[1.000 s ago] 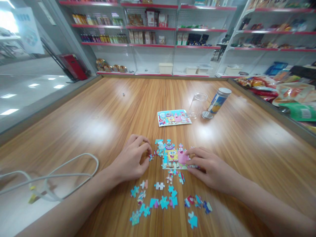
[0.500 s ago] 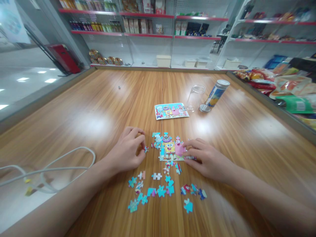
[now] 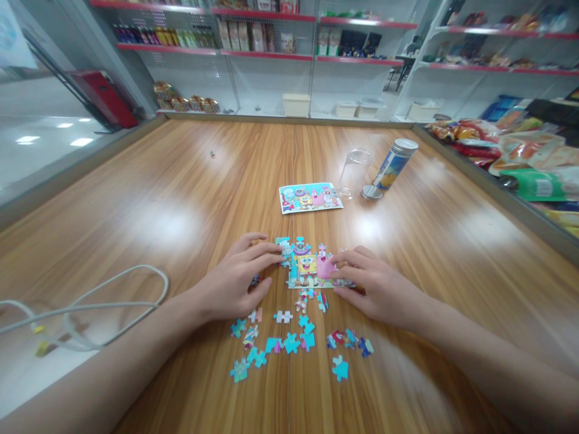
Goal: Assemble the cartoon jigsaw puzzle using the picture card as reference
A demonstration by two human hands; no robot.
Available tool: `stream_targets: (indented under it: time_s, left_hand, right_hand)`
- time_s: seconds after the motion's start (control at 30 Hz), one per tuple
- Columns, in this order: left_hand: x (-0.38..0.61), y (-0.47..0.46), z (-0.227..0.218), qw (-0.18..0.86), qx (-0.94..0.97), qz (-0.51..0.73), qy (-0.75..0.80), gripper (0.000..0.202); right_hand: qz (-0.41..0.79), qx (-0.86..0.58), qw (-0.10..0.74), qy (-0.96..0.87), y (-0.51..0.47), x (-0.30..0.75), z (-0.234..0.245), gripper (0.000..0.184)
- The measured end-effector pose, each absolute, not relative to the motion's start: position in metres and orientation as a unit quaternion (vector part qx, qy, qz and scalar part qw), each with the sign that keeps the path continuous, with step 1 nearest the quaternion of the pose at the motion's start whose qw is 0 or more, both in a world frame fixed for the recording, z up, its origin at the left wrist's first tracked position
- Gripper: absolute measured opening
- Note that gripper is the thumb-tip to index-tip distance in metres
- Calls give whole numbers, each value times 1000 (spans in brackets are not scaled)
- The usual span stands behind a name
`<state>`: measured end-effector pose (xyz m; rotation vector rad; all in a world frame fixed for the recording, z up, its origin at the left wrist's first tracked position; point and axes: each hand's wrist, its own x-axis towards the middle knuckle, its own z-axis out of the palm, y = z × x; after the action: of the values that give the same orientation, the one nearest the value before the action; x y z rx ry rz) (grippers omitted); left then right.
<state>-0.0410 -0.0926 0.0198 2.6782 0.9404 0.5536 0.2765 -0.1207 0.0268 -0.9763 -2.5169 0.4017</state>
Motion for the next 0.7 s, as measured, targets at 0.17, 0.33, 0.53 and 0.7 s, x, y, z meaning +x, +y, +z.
stream_targets:
  time_s: [0.17, 0.33, 0.53, 0.7]
  left_hand:
    - [-42, -92, 16, 122, 916, 189, 332, 44]
    - [-42, -93, 16, 121, 915, 189, 335, 43]
    - [-42, -93, 15, 126, 913, 194, 336, 42]
    - [-42, -93, 14, 125, 913, 196, 335, 41]
  right_hand:
    - [151, -347, 215, -900, -124, 273, 29, 26]
    - [172, -322, 190, -911, -133, 266, 32, 21]
    - [179, -336, 160, -911, -137, 264, 30, 26]
    - [182, -339, 156, -910, -137, 264, 31, 20]
